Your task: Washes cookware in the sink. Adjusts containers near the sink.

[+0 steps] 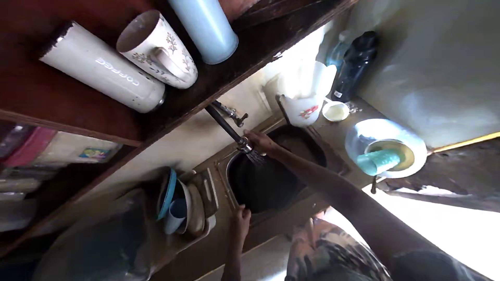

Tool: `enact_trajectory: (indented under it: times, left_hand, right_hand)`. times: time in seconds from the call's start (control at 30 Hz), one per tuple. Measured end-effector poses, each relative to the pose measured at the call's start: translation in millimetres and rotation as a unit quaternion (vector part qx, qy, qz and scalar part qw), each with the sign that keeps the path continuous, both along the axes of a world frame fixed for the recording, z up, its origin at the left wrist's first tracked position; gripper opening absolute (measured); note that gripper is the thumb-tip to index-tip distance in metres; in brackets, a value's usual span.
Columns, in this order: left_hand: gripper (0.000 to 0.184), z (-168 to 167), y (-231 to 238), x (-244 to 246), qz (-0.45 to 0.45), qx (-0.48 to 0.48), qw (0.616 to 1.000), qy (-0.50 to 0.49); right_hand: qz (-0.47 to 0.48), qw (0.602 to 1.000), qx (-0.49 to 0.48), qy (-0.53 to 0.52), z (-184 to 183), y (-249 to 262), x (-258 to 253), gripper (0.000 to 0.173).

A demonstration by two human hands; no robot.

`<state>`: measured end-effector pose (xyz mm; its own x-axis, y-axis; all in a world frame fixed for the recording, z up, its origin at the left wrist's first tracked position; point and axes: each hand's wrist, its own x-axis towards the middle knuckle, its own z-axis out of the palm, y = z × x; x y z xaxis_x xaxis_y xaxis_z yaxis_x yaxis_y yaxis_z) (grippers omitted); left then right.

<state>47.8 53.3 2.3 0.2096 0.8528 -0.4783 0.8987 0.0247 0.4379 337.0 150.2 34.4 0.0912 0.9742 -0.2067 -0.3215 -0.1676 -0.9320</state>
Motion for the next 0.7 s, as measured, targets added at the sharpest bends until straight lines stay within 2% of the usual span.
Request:
enact_trajectory:
  times: [0.07,0.13,0.17,0.23,0.3,0.37,0.43,0.5,0.53,0.57,0.6,0.63,0.67,0.7]
  left_hand:
    - [0.054,-17.5,29.0,14.9,0.002,0.029,1.000,0.003]
    - [0.076,-45.8,47.6,23.8,0.091,0.018,0.996,-0.003]
    - [0.075,-57.9,51.5,29.8,0.162,-0.011,0.987,-0.015]
    - [0.057,-77.7,52.3,37.3,0.277,-0.107,0.953,-0.067]
    - [0.053,-88.3,45.3,45.9,0.306,-0.149,0.934,-0.109]
    - [0.061,-86.6,37.4,58.8,0.307,-0.120,0.933,-0.142]
    - [0.063,-75.5,34.5,71.8,0.321,-0.092,0.923,-0.193]
    - [0.059,-63.8,36.5,78.3,0.333,-0.075,0.915,-0.215]
    - [0.059,-61.4,36.2,77.0,0.335,-0.068,0.915,-0.213]
    - [0.060,-60.1,34.0,74.9,0.332,-0.062,0.917,-0.211]
    - [0.063,-58.7,32.0,73.4,0.322,-0.055,0.922,-0.210]
    - [0.066,-57.0,32.3,73.3,0.303,-0.042,0.930,-0.205]
    - [0.067,-55.6,35.8,74.7,0.280,-0.025,0.939,-0.197]
    - [0.066,-55.0,42.5,76.9,0.259,0.001,0.948,-0.186]
  right_hand:
    - [0.001,0.996,0.039,-0.082,5.8,-2.4,-1.8,0.045]
    - [0.000,0.991,0.016,-0.136,7.1,-5.7,-6.5,0.048]
    - [0.001,0.991,0.005,-0.136,6.4,-6.2,-10.3,0.049]
    - [-0.006,0.991,0.006,-0.133,6.3,-4.5,-23.4,0.049]
    - [-0.013,0.992,0.004,-0.122,12.5,-4.4,-32.1,0.049]
    - [-0.041,0.997,-0.019,-0.055,10.5,-7.1,-36.9,0.050]
    - [-0.061,0.995,-0.078,-0.033,-9.4,-16.6,-35.5,0.049]
    - [0.009,0.970,-0.168,-0.176,-52.8,-26.5,-28.8,0.041]
    - [0.076,0.939,-0.206,-0.264,-83.2,-31.9,-29.8,0.041]
    - [0.097,0.921,-0.199,-0.320,-111.1,-47.1,-36.2,0.043]
    - [0.039,0.923,-0.150,-0.352,-126.5,-71.4,-48.5,0.045]
    - [-0.043,0.918,-0.080,-0.385,-117.1,-97.4,-63.7,0.045]
    - [-0.067,0.910,-0.082,-0.401,-65.9,-119.7,-74.7,0.044]
    - [0.083,0.896,-0.253,-0.356,35.2,-128.4,-71.4,0.044]
